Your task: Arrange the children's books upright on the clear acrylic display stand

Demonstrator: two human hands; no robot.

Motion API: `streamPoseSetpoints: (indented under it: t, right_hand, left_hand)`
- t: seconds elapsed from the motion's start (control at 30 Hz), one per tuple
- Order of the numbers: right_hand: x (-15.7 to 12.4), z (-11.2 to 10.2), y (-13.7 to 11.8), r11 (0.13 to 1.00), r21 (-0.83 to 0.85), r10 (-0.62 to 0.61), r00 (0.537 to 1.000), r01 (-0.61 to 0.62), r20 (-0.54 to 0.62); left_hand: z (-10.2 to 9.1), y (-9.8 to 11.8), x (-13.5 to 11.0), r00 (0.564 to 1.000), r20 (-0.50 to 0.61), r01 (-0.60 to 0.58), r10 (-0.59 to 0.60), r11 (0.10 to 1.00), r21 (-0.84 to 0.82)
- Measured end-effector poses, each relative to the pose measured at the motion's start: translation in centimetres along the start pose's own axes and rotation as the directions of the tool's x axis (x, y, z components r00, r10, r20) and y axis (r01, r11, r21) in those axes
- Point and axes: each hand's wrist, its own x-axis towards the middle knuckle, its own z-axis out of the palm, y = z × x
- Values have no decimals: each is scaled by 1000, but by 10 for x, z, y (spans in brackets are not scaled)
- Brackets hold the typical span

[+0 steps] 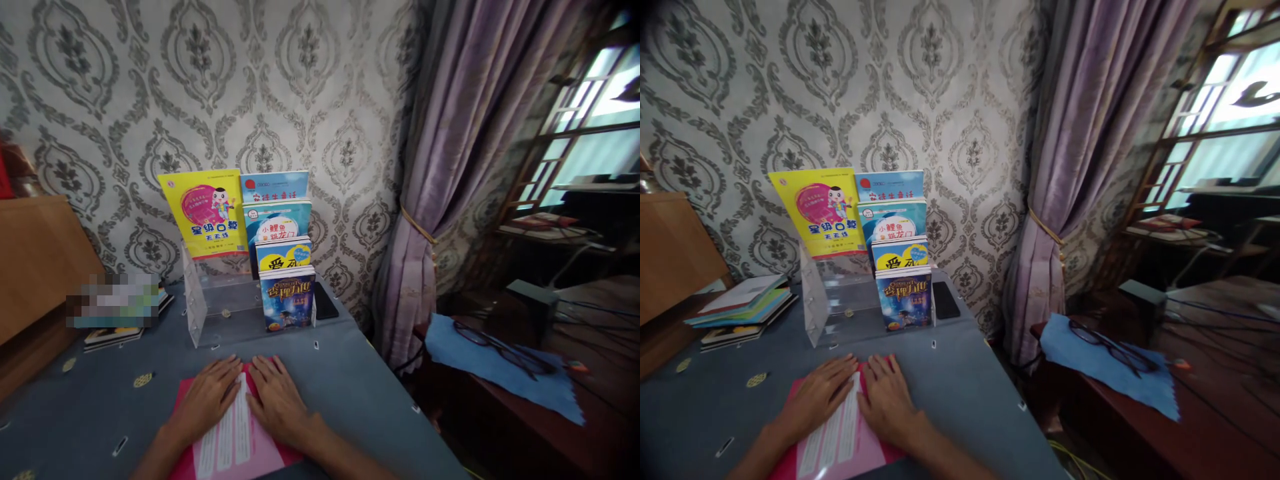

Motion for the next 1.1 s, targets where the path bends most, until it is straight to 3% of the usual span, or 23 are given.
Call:
streamPoseSetpoints:
  t: [0.2,0.33,0.5,0.77,1.1]
  right_hand:
    - [1,4,11,999,17,-36,995,37,-88]
    - [1,7,14,999,-21,-39,993,36,-112]
    - [0,3,10,999,-15,-50,995,49,-86]
    - [-1,-4,6,998,-43,-49,995,46,-84]
    - [-13,-18,13,1000,8,21,999,-21,-31]
  left_hand:
    - [11,-18,-11,992,-127,14,-11,1000,25]
    - [11,-25,-14,991,-135,31,-26,999,35]
    - [-1,-10,-6,992,-104,81,-75,995,55]
    - [-32,27,2,973,76,214,-220,974,79]
    - [-24,21,-5,966,62,249,-251,967,49]
